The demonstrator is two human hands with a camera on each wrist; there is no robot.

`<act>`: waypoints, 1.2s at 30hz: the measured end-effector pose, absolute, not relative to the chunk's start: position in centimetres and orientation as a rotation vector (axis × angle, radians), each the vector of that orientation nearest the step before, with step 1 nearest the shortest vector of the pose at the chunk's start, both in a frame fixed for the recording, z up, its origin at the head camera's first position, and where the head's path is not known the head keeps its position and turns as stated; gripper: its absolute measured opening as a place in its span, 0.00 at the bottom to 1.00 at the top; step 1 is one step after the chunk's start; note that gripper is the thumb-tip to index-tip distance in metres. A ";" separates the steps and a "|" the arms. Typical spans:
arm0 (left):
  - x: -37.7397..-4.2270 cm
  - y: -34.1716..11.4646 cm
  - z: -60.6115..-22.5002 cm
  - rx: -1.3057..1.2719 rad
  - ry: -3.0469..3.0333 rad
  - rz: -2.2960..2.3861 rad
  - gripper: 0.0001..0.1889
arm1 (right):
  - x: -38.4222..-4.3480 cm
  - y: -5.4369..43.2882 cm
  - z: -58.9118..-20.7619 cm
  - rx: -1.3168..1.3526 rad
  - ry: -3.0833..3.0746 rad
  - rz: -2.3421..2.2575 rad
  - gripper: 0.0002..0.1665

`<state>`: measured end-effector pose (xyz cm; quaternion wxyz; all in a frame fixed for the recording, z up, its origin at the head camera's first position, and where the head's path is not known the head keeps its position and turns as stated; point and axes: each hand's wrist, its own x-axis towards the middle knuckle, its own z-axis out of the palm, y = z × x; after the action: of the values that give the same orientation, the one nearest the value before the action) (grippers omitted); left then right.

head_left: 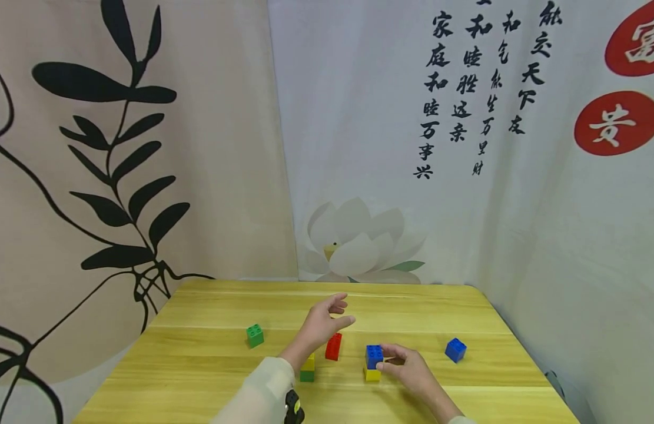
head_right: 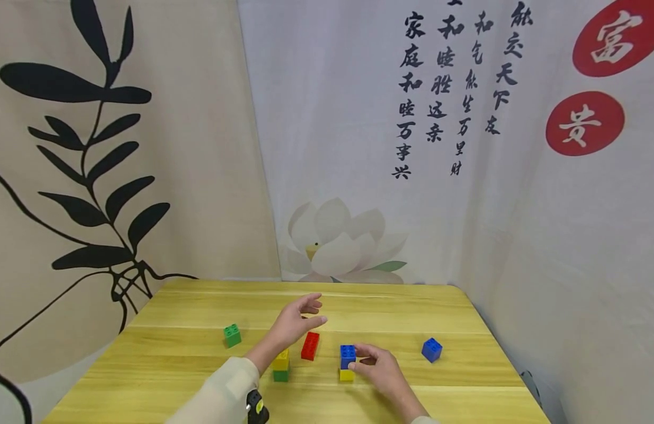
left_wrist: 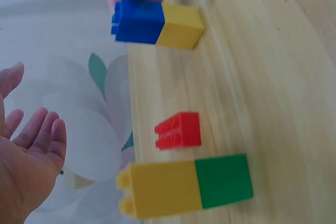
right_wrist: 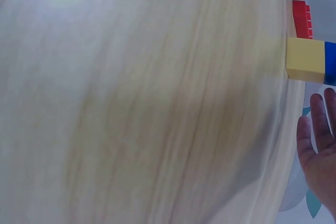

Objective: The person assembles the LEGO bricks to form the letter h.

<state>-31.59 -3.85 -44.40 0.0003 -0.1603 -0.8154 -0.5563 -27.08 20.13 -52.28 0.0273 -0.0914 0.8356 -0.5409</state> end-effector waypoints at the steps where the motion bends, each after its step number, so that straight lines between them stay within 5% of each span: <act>1: -31.7 -4.1 -44.3 -0.493 -2.562 -1.742 0.31 | -27.1 20.1 -52.3 -0.277 2.580 -1.668 0.35; 25: -32.8 -9.6 -44.0 -0.377 -2.523 -1.712 0.30 | -28.1 16.9 -47.6 -0.164 2.812 -1.796 0.27; 36: -32.5 -11.2 -44.6 -0.329 -2.490 -1.738 0.30 | -27.5 12.8 -44.9 -0.147 2.772 -1.935 0.31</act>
<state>-32.53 -11.23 -44.57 0.0437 -0.1076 -0.8145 -0.5685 -27.52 12.78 -44.91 -0.1209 -0.0431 0.8131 -0.5677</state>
